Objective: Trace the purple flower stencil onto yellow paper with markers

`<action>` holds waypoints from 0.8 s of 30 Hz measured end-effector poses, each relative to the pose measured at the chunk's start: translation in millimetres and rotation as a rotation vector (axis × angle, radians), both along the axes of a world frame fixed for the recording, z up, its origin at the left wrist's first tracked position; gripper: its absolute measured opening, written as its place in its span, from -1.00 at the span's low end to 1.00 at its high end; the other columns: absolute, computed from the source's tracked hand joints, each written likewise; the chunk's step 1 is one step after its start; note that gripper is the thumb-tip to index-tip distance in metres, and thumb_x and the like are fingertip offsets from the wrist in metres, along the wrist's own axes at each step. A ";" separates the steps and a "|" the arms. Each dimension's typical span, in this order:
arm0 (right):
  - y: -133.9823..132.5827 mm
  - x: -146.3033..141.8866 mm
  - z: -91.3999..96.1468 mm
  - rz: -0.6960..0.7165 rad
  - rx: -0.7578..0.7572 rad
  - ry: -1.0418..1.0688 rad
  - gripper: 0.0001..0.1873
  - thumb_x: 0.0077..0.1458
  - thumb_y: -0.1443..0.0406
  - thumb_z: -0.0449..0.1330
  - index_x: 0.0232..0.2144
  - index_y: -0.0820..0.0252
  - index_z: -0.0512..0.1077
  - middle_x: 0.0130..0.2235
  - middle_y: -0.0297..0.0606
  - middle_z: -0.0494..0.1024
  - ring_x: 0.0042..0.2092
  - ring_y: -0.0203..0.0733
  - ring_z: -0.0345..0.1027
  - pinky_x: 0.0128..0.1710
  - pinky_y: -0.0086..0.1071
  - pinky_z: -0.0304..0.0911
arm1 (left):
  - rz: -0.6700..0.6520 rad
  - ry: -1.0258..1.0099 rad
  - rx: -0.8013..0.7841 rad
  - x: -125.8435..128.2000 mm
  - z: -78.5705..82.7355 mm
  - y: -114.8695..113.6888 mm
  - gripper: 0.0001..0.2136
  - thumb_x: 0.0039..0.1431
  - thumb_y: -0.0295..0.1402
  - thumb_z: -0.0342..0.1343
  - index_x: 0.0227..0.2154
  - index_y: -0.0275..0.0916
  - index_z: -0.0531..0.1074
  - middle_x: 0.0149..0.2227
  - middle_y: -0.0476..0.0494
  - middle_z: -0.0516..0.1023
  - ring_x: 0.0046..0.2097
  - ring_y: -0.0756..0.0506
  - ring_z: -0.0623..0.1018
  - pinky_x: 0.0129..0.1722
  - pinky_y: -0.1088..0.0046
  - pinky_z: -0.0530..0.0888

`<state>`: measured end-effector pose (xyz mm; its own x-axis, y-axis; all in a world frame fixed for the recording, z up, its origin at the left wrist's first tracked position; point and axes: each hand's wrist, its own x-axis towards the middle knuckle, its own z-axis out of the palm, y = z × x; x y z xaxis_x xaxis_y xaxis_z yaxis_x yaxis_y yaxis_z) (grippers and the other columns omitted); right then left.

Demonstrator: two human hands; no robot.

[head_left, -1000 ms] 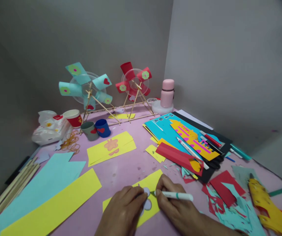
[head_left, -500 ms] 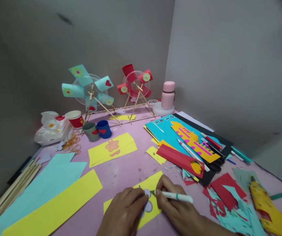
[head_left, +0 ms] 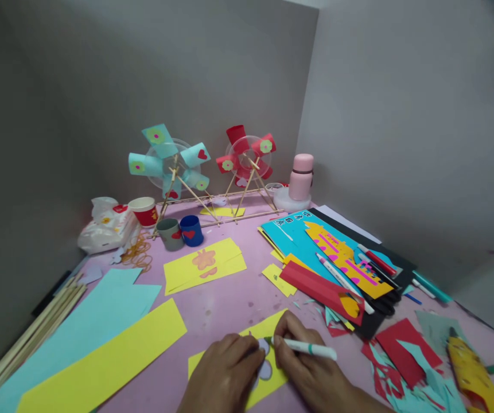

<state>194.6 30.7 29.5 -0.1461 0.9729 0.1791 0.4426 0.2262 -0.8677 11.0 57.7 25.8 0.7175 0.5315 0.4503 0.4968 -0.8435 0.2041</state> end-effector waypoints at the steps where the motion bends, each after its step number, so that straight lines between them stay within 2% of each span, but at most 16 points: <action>1: 0.4 -0.3 0.2 0.007 0.003 0.005 -0.79 0.24 0.25 -0.12 -0.43 0.10 0.18 -0.53 -0.39 0.27 -0.48 -0.23 0.24 -0.51 -0.41 0.14 | 0.003 0.002 -0.002 0.1 -0.8 -0.1 -0.76 0.22 -0.54 -0.07 -0.19 -0.18 0.44 -0.24 -0.08 0.56 -0.29 -0.08 0.52 -0.36 0.46 0.46; 6: 1.5 -1.8 0.2 0.000 -0.007 0.016 -0.80 0.24 0.25 -0.10 -0.44 0.10 0.16 -0.53 -0.42 0.26 -0.50 -0.27 0.20 -0.52 -0.43 0.12 | 0.007 0.020 -0.015 0.9 -1.4 -0.9 -0.75 0.20 -0.56 -0.09 -0.20 -0.19 0.45 -0.25 -0.09 0.55 -0.30 -0.08 0.51 -0.36 0.46 0.46; 11: 1.8 -3.1 -0.3 -0.007 -0.003 0.008 -0.80 0.24 0.25 -0.10 -0.44 0.10 0.16 -0.56 -0.44 0.24 -0.53 -0.27 0.19 -0.55 -0.44 0.08 | 0.023 -0.015 0.049 0.5 2.3 -1.8 -0.76 0.26 -0.50 -0.12 -0.24 -0.18 0.46 -0.28 -0.13 0.55 -0.33 -0.07 0.51 -0.39 0.48 0.46; 17: 2.3 -4.3 -0.7 -0.009 0.012 -0.035 -0.82 0.22 0.28 -0.11 -0.44 0.10 0.16 -0.53 -0.40 0.28 -0.50 -0.26 0.22 -0.51 -0.41 0.11 | 0.056 0.037 -0.023 -0.5 0.6 -3.9 -0.76 0.22 -0.49 -0.08 -0.22 -0.15 0.47 -0.21 -0.17 0.52 -0.25 -0.11 0.54 -0.37 0.47 0.48; 24: 3.2 -4.7 -2.2 0.001 0.013 -0.037 -0.82 0.24 0.27 -0.11 -0.43 0.10 0.16 -0.52 -0.42 0.27 -0.51 -0.27 0.21 -0.49 -0.41 0.09 | 0.058 0.040 -0.039 0.0 0.3 -4.1 -0.76 0.17 -0.51 -0.04 -0.20 -0.14 0.48 -0.20 -0.19 0.51 -0.22 -0.11 0.52 -0.35 0.46 0.48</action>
<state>189.9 33.8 27.3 -0.1542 0.9703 0.1863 0.4744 0.2381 -0.8475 11.0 53.6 26.1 0.7020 0.5890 0.4003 0.5529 -0.8050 0.2150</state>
